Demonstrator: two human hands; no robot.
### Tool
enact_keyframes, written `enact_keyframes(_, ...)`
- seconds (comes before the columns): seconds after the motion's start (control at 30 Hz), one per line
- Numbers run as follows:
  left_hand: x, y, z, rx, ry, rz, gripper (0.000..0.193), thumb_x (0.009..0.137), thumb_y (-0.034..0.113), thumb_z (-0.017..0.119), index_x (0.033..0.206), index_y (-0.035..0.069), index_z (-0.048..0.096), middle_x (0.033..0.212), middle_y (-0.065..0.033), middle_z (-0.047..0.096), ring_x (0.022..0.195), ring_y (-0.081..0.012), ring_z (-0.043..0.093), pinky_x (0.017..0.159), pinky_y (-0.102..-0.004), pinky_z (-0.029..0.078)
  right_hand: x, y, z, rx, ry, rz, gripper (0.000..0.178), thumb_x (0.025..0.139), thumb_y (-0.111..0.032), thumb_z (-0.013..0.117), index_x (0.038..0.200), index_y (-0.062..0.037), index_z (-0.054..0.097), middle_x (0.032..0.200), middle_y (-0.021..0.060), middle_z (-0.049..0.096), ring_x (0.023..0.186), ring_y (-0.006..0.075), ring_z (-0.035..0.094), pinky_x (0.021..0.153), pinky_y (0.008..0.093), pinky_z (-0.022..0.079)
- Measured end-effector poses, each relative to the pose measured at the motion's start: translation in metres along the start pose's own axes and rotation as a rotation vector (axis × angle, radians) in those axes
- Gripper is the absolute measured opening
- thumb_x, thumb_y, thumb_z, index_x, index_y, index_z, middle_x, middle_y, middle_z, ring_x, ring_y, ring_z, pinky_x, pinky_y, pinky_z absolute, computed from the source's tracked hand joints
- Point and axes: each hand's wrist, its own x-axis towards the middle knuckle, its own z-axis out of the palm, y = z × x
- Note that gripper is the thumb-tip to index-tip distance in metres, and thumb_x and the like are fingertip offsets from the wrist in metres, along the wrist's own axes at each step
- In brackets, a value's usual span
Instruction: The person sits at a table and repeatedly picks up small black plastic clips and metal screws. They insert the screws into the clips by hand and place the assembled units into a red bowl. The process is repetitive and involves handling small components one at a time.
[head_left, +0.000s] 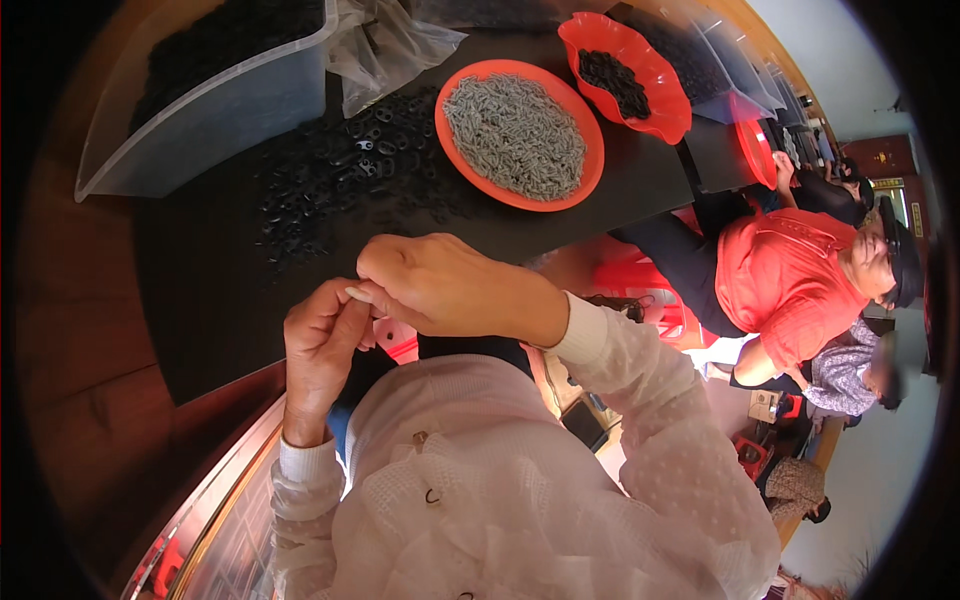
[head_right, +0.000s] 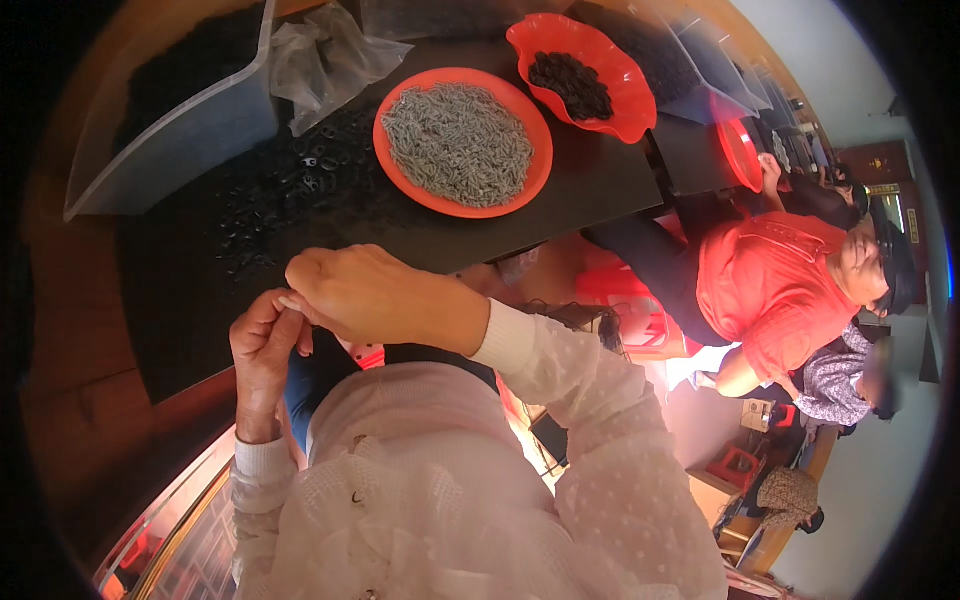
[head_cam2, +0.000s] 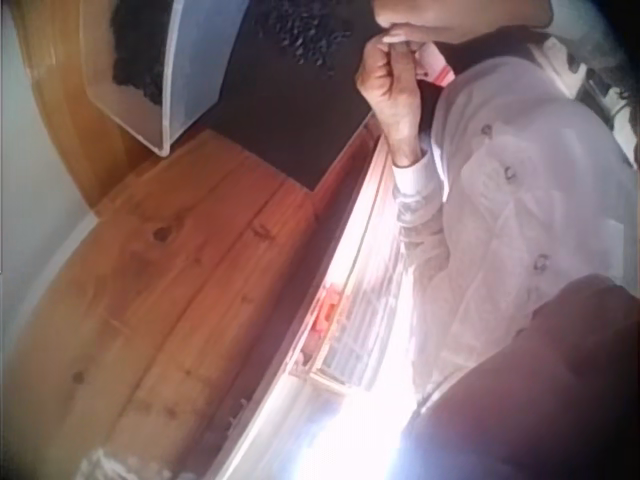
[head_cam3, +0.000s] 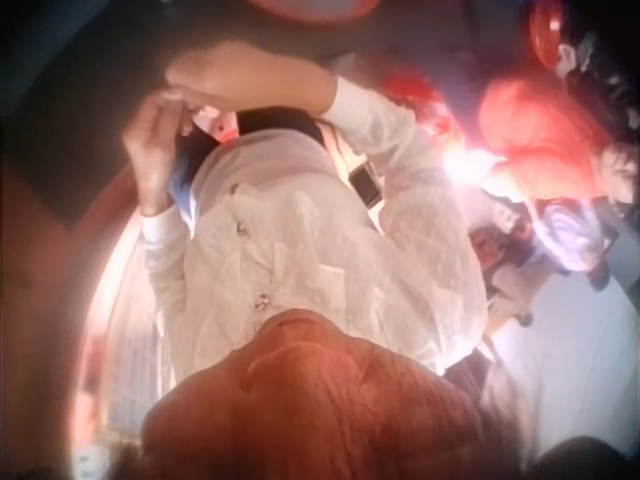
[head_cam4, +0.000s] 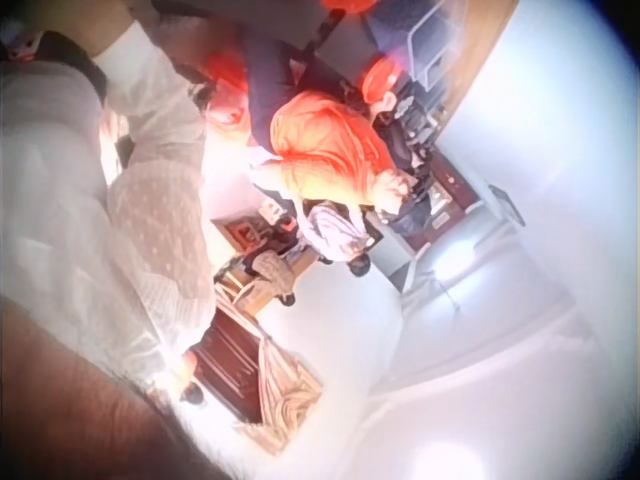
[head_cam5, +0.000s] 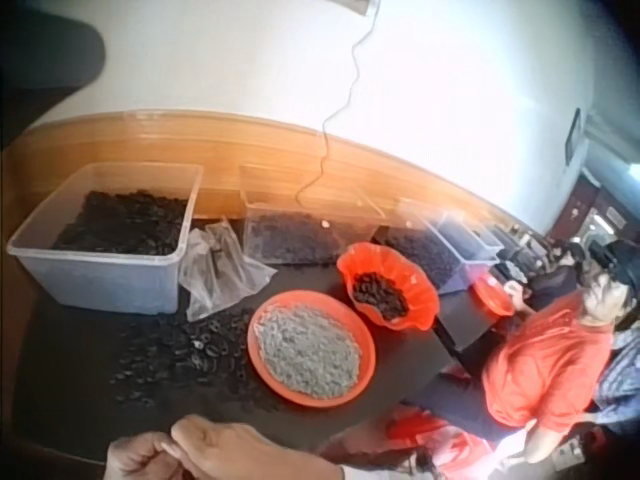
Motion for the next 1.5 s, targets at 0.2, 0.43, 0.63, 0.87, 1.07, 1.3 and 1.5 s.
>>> enact_keyframes(0.2,0.0,-0.005,0.001,-0.015,-0.027,0.018,0.014,0.093,-0.003,0.05,0.089,-0.001,0.064,0.076,-0.0019,0.064,0.059,-0.0028,0.051,0.052,-0.0178,0.042,0.001,-0.003,-0.004,-0.016,-0.056,0.065,0.026,0.092,-0.023,0.057,0.081,-0.0003,0.052,0.074,0.0153,0.058,0.061,0.0331,0.063,0.051,0.0423,0.051)
enact_keyframes(0.43,-0.009,0.005,0.004,-0.019,0.092,0.079,0.016,0.087,-0.002,0.048,0.086,-0.001,0.064,0.077,-0.0048,0.063,0.056,-0.0044,0.047,0.051,-0.0191,0.036,0.004,0.024,-0.079,-0.258,0.332,0.03,0.013,0.091,-0.018,0.059,0.097,-0.0068,0.062,0.085,0.0113,0.061,0.074,0.0316,0.061,0.064,0.0379,0.049)
enact_keyframes(0.63,-0.008,0.009,0.011,0.058,0.083,-0.001,0.015,0.09,0.007,0.045,0.082,0.002,0.058,0.07,-0.0008,0.055,0.055,-0.0022,0.035,0.05,-0.0189,0.027,-0.028,0.081,-0.122,-0.662,-0.027,0.381,0.02,0.089,-0.026,0.057,0.095,-0.0074,0.063,0.088,0.0124,0.063,0.089,0.033,0.062,0.073,0.0459,0.05)
enact_keyframes(0.87,-0.015,0.019,0.012,0.019,0.066,-0.009,0.015,0.097,0.009,0.051,0.088,0.0,0.058,0.073,0.0003,0.056,0.068,-0.0056,0.05,0.064,-0.021,0.042,-0.029,0.086,-0.114,-0.554,0.022,0.353,0.014,0.087,-0.021,0.06,0.085,-0.0067,0.062,0.087,0.0094,0.062,0.087,0.0327,0.061,0.071,0.0453,0.048)
enact_keyframes(1.07,-0.017,0.021,0.009,-0.058,0.062,-0.025,0.013,0.098,0.01,0.054,0.09,0.0,0.06,0.075,0.0009,0.059,0.067,-0.0041,0.049,0.061,-0.0191,0.041,-0.029,0.081,-0.118,-0.403,0.121,0.29,0.009,0.085,-0.008,0.063,0.086,0.0004,0.06,0.079,0.0131,0.059,0.073,0.0288,0.058,0.067,0.0359,0.046)
enact_keyframes(1.3,-0.013,0.015,0.006,-0.123,0.079,-0.046,0.011,0.096,0.009,0.056,0.091,0.002,0.062,0.073,0.0026,0.06,0.058,0.0,0.042,0.05,-0.017,0.034,-0.028,0.089,-0.123,-0.313,0.149,0.377,0.012,0.085,-0.013,0.059,0.084,-0.0016,0.06,0.083,0.0159,0.061,0.079,0.0347,0.059,0.068,0.0422,0.045)
enact_keyframes(1.5,-0.007,0.017,0.004,-0.15,0.097,-0.065,0.012,0.096,0.008,0.052,0.093,0.002,0.062,0.076,-0.0034,0.063,0.054,-0.0027,0.04,0.049,-0.0173,0.031,-0.018,0.073,-0.124,-0.303,0.17,0.426,0.015,0.088,-0.016,0.06,0.083,-0.0014,0.058,0.077,0.0156,0.058,0.071,0.034,0.058,0.064,0.0399,0.045)
